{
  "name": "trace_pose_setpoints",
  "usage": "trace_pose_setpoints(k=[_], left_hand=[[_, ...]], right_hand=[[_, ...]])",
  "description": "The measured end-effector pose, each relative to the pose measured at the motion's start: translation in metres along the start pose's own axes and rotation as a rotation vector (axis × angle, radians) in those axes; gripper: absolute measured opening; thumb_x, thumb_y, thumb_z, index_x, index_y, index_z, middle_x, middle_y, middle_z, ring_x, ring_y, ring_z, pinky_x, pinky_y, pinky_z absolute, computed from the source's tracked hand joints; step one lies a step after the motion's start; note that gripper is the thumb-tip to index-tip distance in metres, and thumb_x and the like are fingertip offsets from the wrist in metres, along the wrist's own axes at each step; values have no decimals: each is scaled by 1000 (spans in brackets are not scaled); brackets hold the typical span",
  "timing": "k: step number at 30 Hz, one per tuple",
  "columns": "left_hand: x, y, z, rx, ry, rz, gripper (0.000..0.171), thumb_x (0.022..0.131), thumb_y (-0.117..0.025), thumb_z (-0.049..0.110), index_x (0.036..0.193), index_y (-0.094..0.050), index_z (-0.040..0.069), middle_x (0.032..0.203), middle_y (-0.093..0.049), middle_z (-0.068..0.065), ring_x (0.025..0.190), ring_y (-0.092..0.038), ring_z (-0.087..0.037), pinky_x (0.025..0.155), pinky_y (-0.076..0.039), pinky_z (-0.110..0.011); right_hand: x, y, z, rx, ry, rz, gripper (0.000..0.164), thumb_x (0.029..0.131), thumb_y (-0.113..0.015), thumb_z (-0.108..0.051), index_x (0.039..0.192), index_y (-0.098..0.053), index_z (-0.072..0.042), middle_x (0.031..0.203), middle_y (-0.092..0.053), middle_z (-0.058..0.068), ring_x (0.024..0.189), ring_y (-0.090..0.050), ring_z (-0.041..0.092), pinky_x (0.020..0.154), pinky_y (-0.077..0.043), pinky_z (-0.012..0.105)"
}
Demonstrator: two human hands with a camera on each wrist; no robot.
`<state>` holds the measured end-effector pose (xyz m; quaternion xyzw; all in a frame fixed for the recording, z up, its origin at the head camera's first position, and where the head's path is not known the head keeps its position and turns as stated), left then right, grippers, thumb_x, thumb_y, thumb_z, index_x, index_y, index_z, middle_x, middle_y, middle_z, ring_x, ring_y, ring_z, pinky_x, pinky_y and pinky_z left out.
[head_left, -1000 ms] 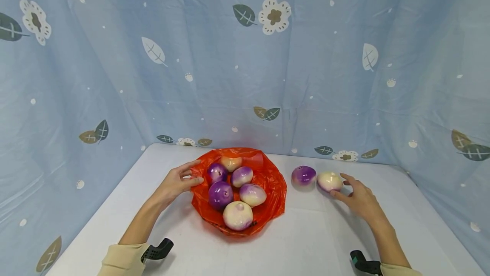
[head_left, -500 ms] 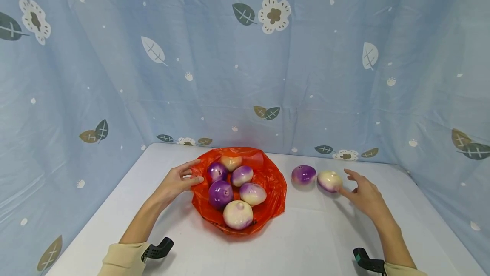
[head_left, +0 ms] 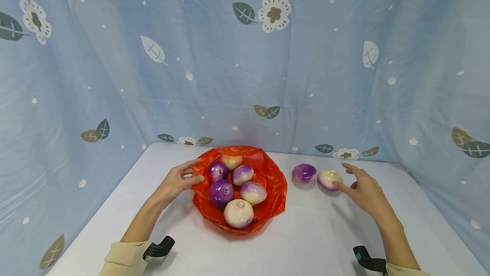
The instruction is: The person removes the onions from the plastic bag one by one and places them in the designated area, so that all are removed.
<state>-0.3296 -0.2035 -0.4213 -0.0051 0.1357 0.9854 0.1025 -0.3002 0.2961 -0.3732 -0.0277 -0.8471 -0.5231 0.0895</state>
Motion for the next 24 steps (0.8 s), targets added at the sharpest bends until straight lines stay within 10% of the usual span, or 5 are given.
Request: trace_pose_setpoints(k=[24], left_hand=[[0, -1, -1, -4, -5, -5, 68, 89, -72, 24, 149, -41, 12, 135, -54, -27, 104, -68, -25, 81, -61, -35]], right_hand=[[-9, 15, -48, -42, 102, 28, 72, 86, -73, -43, 144, -45, -11, 131, -58, 23, 80, -61, 19, 64, -46, 39]])
Point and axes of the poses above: each hand's wrist, its own x-axis towards the middle knuckle, its own y-axis out of the back of the hand, z = x × y, the point moved 10 cm from there along x, towards the middle knuckle
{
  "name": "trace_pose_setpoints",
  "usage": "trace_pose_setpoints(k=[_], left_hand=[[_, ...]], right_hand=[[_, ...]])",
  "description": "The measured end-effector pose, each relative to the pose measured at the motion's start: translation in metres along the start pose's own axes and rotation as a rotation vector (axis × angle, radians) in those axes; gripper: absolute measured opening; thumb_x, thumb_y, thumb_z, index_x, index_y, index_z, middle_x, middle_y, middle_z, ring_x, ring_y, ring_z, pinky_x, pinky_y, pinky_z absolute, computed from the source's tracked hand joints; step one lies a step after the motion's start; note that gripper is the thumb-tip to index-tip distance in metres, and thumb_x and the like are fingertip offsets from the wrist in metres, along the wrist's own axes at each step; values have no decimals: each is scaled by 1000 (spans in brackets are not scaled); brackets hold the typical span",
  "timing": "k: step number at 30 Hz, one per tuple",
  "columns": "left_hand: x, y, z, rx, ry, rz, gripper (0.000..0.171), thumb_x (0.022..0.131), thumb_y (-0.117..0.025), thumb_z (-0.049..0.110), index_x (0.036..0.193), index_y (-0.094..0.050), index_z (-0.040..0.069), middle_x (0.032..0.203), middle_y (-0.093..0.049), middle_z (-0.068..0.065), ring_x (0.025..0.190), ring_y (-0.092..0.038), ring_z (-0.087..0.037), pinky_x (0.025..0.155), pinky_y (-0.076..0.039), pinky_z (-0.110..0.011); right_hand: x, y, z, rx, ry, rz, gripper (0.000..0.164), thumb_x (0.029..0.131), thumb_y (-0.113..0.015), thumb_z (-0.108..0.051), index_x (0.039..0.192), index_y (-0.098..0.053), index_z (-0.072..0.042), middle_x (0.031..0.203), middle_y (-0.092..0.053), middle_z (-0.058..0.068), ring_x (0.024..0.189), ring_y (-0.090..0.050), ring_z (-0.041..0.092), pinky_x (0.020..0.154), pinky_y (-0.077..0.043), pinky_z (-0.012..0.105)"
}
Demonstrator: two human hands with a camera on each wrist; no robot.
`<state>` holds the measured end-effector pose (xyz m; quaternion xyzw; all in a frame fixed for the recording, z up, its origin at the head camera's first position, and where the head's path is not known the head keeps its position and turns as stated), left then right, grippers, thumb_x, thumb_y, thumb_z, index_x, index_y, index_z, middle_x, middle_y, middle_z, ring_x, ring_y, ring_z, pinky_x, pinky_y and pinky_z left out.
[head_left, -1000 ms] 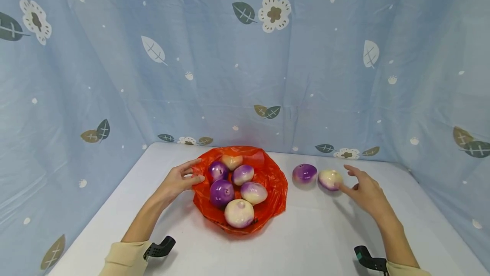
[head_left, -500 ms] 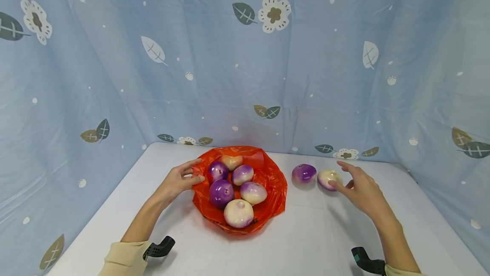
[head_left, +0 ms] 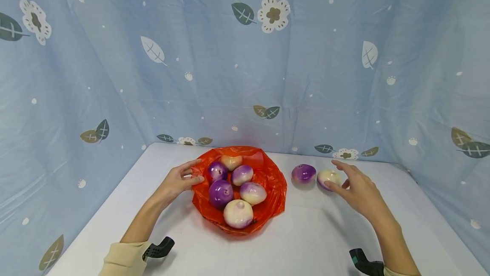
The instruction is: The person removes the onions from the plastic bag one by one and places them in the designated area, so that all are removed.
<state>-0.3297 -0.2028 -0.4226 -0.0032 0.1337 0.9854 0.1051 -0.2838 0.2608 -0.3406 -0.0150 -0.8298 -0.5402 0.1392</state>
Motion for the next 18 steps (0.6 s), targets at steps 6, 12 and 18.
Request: trace_pose_setpoints(k=[6, 12, 18], left_hand=[[1, 1, 0, -19, -14, -6, 67, 89, -72, 22, 148, -42, 11, 134, -55, -29, 100, -70, -23, 79, -61, -34], [0, 0, 0, -34, -19, -14, 68, 89, -72, 21, 149, -41, 11, 133, -55, -29, 98, -70, -22, 79, -61, -34], [-2, 0, 1, -33, -15, -11, 69, 89, -73, 22, 149, -41, 12, 134, -55, -28, 99, -71, -24, 80, -61, -34]], right_hand=[[0, -2, -8, 11, 13, 5, 71, 86, -73, -44, 142, -47, -10, 128, -59, 22, 81, -59, 22, 59, -41, 28], [-1, -9, -17, 17, 33, 5, 69, 86, -74, -42, 142, -48, -11, 123, -61, 22, 77, -57, 18, 55, -43, 24], [-2, -15, -27, 19, 75, 27, 65, 85, -75, -39, 140, -51, -14, 120, -62, 19, 75, -58, 16, 55, -45, 24]])
Point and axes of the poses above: each hand's wrist, its own x-axis towards the middle knuckle, its own y-axis out of the back of the hand, z = x × y, the point moved 10 cm from there along x, towards the middle knuckle
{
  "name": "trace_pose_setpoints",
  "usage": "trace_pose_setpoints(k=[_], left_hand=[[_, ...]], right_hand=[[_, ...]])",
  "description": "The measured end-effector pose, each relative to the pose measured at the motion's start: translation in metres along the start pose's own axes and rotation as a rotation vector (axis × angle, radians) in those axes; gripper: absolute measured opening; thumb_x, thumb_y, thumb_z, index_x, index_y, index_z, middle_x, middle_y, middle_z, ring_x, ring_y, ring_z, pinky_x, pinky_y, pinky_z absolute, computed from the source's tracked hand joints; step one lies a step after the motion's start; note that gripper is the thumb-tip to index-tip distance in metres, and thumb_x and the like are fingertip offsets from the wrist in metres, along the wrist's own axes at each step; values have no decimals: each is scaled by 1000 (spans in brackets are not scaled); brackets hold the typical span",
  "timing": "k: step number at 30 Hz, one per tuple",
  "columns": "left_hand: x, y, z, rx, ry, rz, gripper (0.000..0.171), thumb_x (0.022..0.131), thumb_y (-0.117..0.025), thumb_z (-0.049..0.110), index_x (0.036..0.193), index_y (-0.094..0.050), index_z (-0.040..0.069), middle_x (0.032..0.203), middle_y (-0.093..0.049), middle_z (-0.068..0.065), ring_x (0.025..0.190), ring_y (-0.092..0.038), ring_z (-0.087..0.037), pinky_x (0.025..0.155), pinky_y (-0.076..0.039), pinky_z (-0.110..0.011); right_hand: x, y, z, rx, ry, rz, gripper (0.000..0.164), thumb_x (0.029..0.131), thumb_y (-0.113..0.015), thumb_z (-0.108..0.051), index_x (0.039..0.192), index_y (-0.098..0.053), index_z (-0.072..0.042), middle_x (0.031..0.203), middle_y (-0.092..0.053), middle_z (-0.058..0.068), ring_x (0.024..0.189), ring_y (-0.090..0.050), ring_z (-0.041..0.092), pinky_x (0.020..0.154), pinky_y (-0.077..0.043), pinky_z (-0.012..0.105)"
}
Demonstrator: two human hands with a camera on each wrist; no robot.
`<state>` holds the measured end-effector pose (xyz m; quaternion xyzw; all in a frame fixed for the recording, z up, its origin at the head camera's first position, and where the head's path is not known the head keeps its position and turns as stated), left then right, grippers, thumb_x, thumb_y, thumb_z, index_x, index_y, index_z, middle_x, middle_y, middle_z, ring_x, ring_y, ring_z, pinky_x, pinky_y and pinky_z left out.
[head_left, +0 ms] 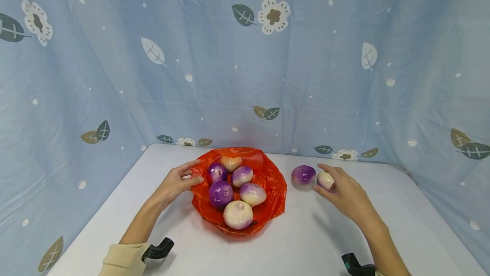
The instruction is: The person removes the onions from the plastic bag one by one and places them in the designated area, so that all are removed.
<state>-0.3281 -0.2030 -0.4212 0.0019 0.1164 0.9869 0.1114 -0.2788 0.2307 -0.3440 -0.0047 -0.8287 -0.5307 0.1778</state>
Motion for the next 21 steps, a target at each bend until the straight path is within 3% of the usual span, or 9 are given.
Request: trace_pose_setpoints(k=[7, 16, 21], left_hand=[[-1, 1, 1, 14, 4, 10, 68, 89, -73, 22, 149, -42, 12, 134, -55, -27, 96, -70, -22, 78, -61, -32], [-2, 4, 2, 26, 12, 15, 68, 89, -73, 22, 148, -43, 11, 129, -53, -25, 100, -71, -24, 78, -61, -32], [-3, 3, 2, 27, 19, 17, 69, 88, -74, 19, 148, -42, 10, 124, -54, -24, 98, -72, -23, 78, -61, -31]], right_hand=[[-1, -4, -11, 11, 36, 13, 62, 84, -76, -38, 137, -54, -15, 119, -64, 15, 75, -57, 16, 57, -46, 26], [1, -16, -14, -11, 9, -31, 65, 83, -78, -36, 139, -53, -16, 119, -63, 14, 81, -59, 20, 62, -56, 32], [2, -23, -17, -17, 20, -36, 64, 82, -78, -37, 137, -55, -14, 111, -63, 10, 80, -56, 16, 60, -51, 25]])
Point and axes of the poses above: each hand's wrist, its own x-axis towards the middle knuckle, its own y-axis out of the back of the hand, z = x × y, the point moved 10 cm from there along x, towards the middle knuckle
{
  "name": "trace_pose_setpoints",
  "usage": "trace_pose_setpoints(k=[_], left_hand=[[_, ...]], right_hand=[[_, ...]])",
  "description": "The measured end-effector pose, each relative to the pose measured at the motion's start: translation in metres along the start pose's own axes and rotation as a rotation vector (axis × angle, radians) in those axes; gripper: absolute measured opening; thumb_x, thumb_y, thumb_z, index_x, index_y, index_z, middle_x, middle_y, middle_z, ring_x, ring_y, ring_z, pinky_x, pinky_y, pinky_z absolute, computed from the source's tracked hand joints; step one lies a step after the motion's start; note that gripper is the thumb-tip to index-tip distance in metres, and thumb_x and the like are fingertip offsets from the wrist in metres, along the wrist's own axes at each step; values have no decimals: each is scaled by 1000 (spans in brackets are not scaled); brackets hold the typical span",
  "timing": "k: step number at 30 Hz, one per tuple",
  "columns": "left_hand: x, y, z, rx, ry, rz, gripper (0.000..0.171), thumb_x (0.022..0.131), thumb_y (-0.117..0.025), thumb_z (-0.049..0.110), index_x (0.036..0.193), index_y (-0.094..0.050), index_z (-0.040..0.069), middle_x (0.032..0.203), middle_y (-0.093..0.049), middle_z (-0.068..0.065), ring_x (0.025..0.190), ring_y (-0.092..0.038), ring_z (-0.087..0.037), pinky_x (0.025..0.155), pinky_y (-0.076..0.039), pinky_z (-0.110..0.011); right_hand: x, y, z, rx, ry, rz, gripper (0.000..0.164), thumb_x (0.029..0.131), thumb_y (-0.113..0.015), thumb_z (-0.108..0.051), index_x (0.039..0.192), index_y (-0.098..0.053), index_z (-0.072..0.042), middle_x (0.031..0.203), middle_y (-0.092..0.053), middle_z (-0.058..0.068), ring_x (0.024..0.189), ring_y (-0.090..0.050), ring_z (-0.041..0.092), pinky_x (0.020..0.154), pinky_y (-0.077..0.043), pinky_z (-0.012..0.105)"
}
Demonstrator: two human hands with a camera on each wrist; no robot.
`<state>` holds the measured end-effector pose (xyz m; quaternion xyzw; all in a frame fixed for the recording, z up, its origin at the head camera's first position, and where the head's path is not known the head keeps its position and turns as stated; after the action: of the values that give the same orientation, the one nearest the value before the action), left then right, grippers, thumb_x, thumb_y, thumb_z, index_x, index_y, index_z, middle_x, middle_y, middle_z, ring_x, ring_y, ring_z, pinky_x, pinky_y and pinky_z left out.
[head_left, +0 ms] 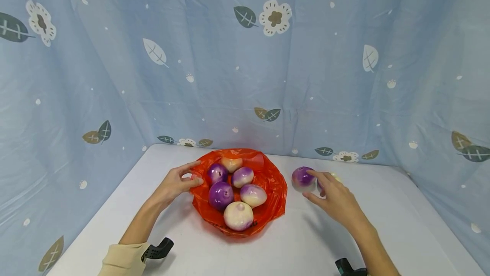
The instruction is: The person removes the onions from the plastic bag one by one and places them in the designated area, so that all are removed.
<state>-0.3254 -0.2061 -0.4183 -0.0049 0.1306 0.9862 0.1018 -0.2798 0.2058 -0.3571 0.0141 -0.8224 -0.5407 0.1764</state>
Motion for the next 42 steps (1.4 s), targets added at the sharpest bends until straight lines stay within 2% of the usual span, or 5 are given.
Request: trace_pose_setpoints(k=[9, 21, 35, 38, 42], left_hand=[[0, -7, 0, 9, -2, -32, 70, 87, -74, 17, 149, -41, 12, 126, -52, -23, 90, -73, -21, 74, -60, -29], [1, -1, -2, 37, -11, -23, 70, 87, -74, 18, 149, -42, 15, 123, -54, -19, 82, -72, -17, 70, -59, -27], [1, 0, 2, 33, -17, -30, 70, 87, -74, 18, 150, -41, 16, 128, -51, -23, 87, -72, -19, 73, -59, -27], [1, 0, 2, 35, -19, -30, 70, 87, -74, 18, 150, -41, 16, 128, -51, -22, 88, -72, -20, 73, -60, -28], [1, 1, 2, 44, -22, -34, 71, 88, -73, 20, 150, -40, 16, 128, -51, -23, 89, -72, -21, 72, -60, -28]], right_hand=[[-4, -16, -5, 25, -19, -55, 64, 82, -78, -39, 136, -55, -14, 116, -65, 10, 79, -61, 15, 60, -52, 22], [0, -33, -24, 117, 28, -72, 62, 81, -79, -37, 135, -57, -17, 122, -66, 6, 77, -57, 14, 59, -48, 14], [11, -51, -45, 181, 7, -143, 65, 80, -80, -37, 138, -55, -22, 124, -65, 4, 71, -54, 8, 56, -48, 16], [15, -52, -55, 184, 44, -135, 63, 81, -79, -38, 137, -55, -23, 124, -65, 4, 77, -59, 13, 61, -53, 20], [19, -51, -68, 174, 106, -107, 62, 82, -77, -41, 137, -56, -22, 129, -64, 5, 104, -66, 25, 83, -59, 40]])
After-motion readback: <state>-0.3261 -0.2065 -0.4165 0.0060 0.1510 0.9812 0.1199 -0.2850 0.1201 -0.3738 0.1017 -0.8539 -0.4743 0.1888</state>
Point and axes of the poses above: each hand's wrist, its own x-axis towards the middle knuckle, its own y-axis out of the back of the hand, z = x × y, the point moved 10 cm from there along x, towards the middle knuckle
